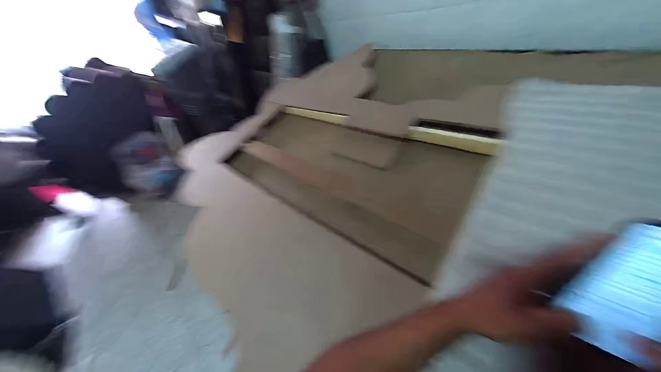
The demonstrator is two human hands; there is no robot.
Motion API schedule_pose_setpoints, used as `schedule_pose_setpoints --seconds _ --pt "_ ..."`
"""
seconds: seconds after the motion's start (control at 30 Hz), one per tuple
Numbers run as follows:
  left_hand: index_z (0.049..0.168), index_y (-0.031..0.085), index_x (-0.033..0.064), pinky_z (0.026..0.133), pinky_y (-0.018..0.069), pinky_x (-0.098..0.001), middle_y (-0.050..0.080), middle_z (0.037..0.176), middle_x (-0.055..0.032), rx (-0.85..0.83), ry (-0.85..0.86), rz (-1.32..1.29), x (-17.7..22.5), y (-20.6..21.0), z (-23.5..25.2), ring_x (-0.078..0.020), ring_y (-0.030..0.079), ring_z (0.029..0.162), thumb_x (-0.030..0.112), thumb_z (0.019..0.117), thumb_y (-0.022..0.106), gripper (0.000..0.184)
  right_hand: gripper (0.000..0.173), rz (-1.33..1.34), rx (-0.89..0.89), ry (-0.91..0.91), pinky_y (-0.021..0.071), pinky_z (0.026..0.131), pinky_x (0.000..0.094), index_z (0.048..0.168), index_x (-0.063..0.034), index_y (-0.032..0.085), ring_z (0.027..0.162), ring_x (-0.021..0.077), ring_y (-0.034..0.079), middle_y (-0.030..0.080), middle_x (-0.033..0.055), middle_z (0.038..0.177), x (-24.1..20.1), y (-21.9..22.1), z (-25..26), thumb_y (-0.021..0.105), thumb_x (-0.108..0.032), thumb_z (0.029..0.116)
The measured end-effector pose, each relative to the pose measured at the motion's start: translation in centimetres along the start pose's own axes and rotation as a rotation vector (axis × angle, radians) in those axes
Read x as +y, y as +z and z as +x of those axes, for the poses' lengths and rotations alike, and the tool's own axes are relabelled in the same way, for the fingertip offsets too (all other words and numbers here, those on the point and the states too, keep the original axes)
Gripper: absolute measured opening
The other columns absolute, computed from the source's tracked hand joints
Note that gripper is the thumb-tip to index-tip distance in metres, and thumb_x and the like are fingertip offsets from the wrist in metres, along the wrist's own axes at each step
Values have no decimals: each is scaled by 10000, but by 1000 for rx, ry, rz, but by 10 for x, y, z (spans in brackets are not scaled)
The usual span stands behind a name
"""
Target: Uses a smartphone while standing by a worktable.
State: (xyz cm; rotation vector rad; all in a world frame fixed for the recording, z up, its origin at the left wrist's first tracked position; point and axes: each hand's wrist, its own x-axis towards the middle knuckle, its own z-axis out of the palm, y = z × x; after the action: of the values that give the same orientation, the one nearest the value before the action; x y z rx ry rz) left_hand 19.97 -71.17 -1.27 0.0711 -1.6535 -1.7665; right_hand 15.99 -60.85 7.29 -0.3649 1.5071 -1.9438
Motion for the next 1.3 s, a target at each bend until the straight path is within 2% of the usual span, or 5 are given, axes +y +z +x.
schedule_pose_setpoints --seconds 0.07,0.13,0.3,0.93,1.3 --pt "1614 254 107 963 573 -427 534 1456 -168 -104 -98 -115 -7 1 5 -237 633 1196 98 922 567 759 498 14 -80 -131 614 827 265 1344 -101 411 956 41 692 683 -42 1075 46 -66 42 546 -89 865" --pt "1638 172 273 758 618 -400 609 1354 -110 -111 -192 -117 -14 6 10 -216 689 981 103 920 588 847 606 43 -160 -163 626 828 408 1407 -106 486 985 187 717 707 81 1143 69 -107 66 678 -141 833" --pt "1640 106 344 556 568 -331 635 1256 -131 -63 -244 -132 -13 9 10 -218 664 761 19 897 598 949 590 67 -310 -90 600 878 453 1438 -173 501 1038 237 701 685 129 1198 67 -113 68 652 -102 872" --pt "1647 108 340 559 580 -312 646 1239 -141 -35 -168 -93 -18 9 8 -214 672 741 34 970 605 894 556 35 -367 -143 599 866 483 1451 -140 486 1034 301 693 662 193 1196 65 -108 69 642 -95 919" --pt "1652 78 300 558 584 -353 621 1247 -183 -102 -130 -128 -22 10 9 -253 668 753 84 996 536 829 436 99 -308 -140 642 630 506 1367 -98 544 820 357 731 674 249 1088 63 -104 70 676 -97 951"
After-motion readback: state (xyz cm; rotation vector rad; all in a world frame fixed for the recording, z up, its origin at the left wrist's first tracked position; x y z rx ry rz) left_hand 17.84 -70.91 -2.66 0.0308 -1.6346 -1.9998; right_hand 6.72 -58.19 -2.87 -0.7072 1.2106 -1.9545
